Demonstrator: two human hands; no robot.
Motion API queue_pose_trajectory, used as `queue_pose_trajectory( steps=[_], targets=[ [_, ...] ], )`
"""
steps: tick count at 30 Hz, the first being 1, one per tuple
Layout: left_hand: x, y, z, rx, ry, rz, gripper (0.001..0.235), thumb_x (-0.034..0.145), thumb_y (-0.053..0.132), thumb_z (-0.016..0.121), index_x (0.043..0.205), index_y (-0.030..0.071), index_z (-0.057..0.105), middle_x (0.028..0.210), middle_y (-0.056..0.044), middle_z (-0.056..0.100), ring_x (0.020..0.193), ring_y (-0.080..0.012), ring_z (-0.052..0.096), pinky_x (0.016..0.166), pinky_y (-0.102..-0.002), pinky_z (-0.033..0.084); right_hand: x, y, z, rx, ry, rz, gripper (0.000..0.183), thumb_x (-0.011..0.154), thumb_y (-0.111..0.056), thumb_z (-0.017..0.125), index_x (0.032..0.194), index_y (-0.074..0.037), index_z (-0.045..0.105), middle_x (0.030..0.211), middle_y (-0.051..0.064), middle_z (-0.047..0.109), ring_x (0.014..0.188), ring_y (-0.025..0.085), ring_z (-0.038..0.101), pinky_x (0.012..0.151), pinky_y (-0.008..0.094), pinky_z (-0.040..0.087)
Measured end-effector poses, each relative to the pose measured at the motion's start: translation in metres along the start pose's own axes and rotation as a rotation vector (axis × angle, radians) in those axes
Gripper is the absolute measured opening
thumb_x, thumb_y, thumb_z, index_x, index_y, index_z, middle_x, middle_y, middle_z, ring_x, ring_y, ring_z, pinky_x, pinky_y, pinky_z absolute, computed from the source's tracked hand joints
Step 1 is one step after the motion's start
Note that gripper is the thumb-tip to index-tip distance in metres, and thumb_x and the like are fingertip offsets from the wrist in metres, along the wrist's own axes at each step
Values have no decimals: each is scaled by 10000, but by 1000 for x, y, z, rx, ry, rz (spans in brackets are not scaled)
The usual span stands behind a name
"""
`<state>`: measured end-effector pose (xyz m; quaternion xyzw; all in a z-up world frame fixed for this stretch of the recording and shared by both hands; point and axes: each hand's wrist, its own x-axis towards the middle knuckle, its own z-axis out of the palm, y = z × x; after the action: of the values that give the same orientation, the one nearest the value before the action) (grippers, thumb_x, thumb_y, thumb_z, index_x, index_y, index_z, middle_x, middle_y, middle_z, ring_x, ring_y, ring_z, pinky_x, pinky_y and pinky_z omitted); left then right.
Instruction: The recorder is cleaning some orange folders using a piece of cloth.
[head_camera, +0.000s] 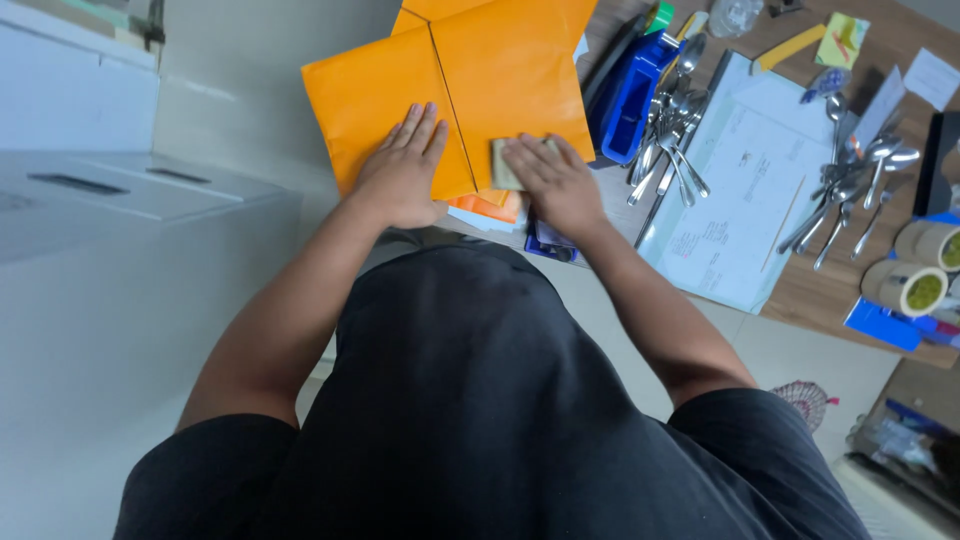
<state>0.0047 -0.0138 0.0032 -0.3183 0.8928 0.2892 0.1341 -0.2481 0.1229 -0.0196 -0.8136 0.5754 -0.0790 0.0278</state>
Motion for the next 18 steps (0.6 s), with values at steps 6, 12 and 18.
queue_pose_trajectory(
  steps=[6,12,18],
  targets=[
    [-4,-7,7,-19,38,37,1096,745,401,768,1602,13,206,1682,-247,91,1574,-376,50,1266,-463,93,-15,1,-49,-100,-102,243,466,939,-88,682,1401,-120,631,1456,54,659,1359,221,610,1167,418,431],
    [-18,-7,4,-5,36,38,1167,704,414,796,1617,49,170,1694,-208,86,1575,-356,33,1253,-529,46,13,-24,-51,259,57,733,448,986,-129,582,1427,-52,583,1411,176,644,1321,369,589,1126,484,440],
    [-18,-12,0,14,95,86,1162,704,429,809,1616,62,190,1697,-171,125,1578,-346,57,1233,-630,12,78,-43,48,102,99,751,708,1068,-352,539,1601,31,274,1675,267,239,1557,443,195,1247,567,122]
  ],
)
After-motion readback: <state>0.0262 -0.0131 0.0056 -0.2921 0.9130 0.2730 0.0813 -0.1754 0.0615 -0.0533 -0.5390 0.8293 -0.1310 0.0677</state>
